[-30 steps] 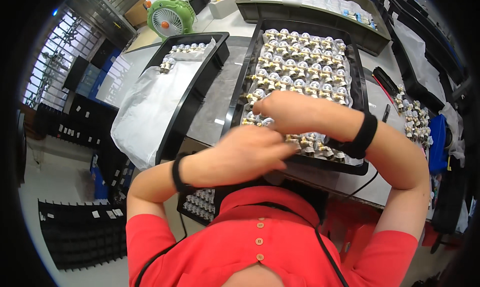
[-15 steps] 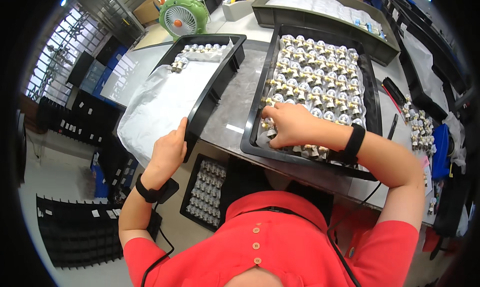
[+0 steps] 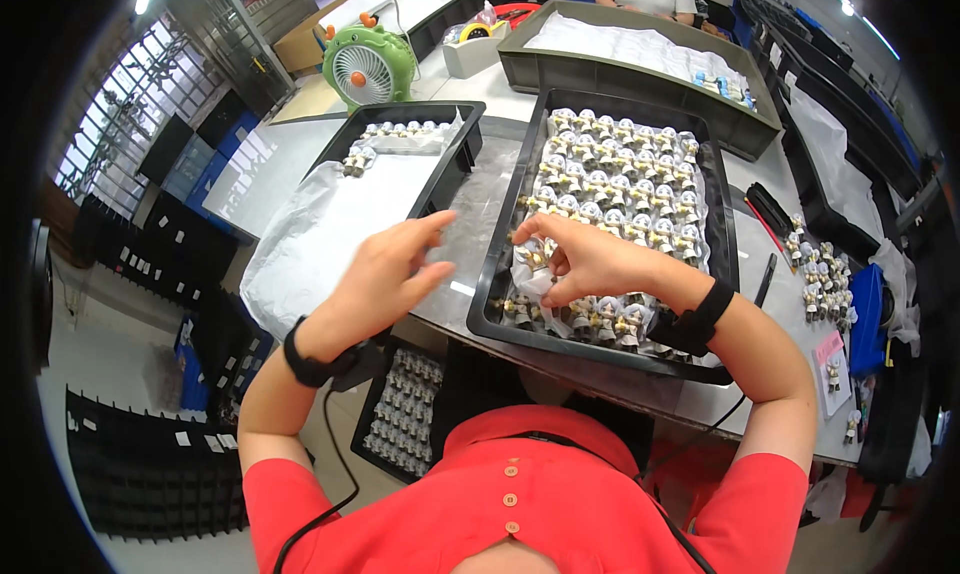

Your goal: The person assembles small cylindrical components by hand, picking them from a tray and placing them into a black bin lined with white tissue paper. They repeatedly pick up a component, manipulate it briefly, and place it into the bin, occasionally adjusting the tissue paper to organize the items.

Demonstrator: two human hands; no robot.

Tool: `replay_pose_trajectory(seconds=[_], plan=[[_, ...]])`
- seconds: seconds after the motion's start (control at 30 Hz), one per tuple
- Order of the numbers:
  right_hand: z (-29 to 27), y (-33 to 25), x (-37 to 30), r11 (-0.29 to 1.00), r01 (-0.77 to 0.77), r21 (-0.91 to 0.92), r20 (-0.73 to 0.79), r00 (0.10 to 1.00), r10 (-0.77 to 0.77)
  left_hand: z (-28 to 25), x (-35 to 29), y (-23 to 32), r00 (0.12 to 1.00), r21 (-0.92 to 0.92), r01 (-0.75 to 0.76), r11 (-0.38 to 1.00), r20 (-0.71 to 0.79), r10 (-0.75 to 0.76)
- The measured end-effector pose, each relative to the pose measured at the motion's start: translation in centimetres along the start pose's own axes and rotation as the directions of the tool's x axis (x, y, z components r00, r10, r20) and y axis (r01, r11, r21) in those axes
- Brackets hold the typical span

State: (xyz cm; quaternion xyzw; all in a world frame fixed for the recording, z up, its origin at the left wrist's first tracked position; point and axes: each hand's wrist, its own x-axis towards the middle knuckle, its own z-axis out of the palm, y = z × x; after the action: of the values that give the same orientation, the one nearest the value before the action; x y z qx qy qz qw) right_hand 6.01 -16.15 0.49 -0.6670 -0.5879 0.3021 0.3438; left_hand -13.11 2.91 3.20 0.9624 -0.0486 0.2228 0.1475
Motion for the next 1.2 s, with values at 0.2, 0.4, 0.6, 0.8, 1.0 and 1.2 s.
replay_pose_trajectory(seconds=[0.2, 0.4, 0.6, 0.8, 1.0, 1.2], plan=[[0.7, 0.2, -0.1, 0.983, 0.064, 0.171, -0.064, 0.997, -0.054, 4.6, 4.3, 1.7, 0.935, -0.560, 0.320, 0.764, 0.318, -0.159], [-2.3, -0.4, 0.6, 0.929, 0.255, 0.266, -0.285, 0.942, -0.177, 5.5, 7.7, 0.3, 0.978, -0.818, 0.169, 0.550, 0.068, -0.199], [-4.0, -1.3, 1.4, 0.903, 0.295, 0.312, -0.483, 0.868, -0.117, 7.4, 10.3, 0.0, 0.964, -0.889, -0.084, 0.449, -0.187, -0.191], [-3.5, 1.2, 2.8, 0.943, 0.294, -0.154, -0.616, 0.718, -0.324, 8.1, 10.7, 0.7, 0.958, -0.914, -0.022, 0.404, -0.135, -0.252], [-2.4, 2.7, 3.1, 0.886, 0.314, -0.342, -0.604, 0.649, -0.463, 8.8, 9.6, -0.1, 0.957, -0.947, 0.046, 0.319, -0.050, -0.285], [-2.2, 2.9, 3.4, 0.917, 0.318, -0.239, -0.637, 0.661, -0.395, 8.6, 9.3, -0.8, 0.937, -0.993, 0.086, 0.075, 0.055, -0.346]])
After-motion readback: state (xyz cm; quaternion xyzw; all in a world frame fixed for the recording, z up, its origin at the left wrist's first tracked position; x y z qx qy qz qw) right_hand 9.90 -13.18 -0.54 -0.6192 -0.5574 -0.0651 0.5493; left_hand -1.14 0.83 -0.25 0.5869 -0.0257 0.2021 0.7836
